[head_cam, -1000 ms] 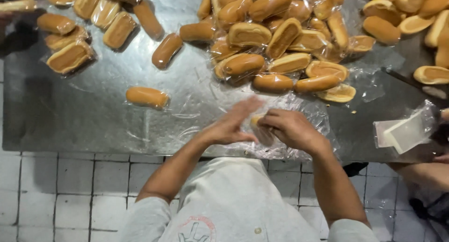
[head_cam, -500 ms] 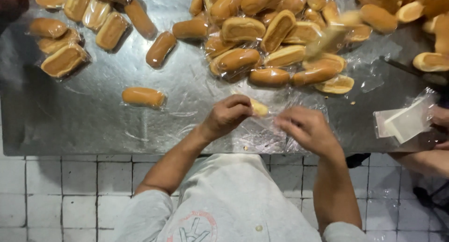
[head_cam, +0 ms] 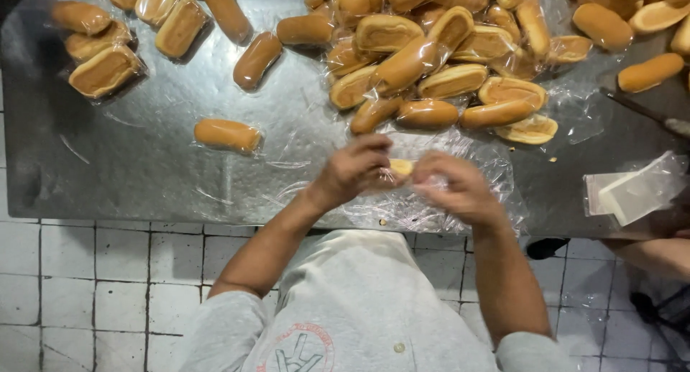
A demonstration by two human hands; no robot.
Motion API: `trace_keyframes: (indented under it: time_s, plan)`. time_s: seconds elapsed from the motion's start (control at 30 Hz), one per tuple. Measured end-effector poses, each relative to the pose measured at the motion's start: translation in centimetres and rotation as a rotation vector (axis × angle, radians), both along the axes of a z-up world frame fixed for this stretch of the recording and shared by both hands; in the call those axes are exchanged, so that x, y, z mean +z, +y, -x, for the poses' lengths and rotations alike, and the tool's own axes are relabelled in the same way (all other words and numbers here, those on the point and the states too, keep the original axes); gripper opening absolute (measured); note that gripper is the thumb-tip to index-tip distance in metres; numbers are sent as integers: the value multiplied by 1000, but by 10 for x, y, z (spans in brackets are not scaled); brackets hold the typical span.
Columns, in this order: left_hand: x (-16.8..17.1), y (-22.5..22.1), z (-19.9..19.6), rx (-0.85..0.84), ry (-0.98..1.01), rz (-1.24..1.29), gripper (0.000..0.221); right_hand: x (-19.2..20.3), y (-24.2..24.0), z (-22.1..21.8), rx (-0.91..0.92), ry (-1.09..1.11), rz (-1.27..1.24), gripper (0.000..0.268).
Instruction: Wrapping individual bread rolls in plastic film at a fast, efficient pace on a metal table.
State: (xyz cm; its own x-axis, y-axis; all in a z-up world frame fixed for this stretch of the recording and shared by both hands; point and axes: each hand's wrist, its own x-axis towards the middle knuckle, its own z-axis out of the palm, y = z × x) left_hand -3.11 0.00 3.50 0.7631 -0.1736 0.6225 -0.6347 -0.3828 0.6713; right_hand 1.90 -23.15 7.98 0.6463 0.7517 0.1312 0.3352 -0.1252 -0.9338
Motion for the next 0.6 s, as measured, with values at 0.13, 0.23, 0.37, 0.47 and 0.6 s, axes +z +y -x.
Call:
trace_keyframes:
  time_s: [0.13, 0.23, 0.37, 0.47, 0.6]
  plan:
    - [9, -11, 3, -106, 438, 567, 5, 4, -37, -4, -376, 429, -709, 13]
    - [20, -19, -1, -81, 349, 436, 7, 0, -37, -3, -416, 304, -580, 11]
    - [5, -15, -7, -55, 84, 141, 2, 28, 0, -6, -220, -219, 20, 14]
    - [16, -8, -8, -75, -17, -52, 2, 40, 19, -3, -115, -154, 168, 13]
    - [23, -5, 1, -48, -67, -132, 15, 13, 14, -2, 4, -247, 214, 13]
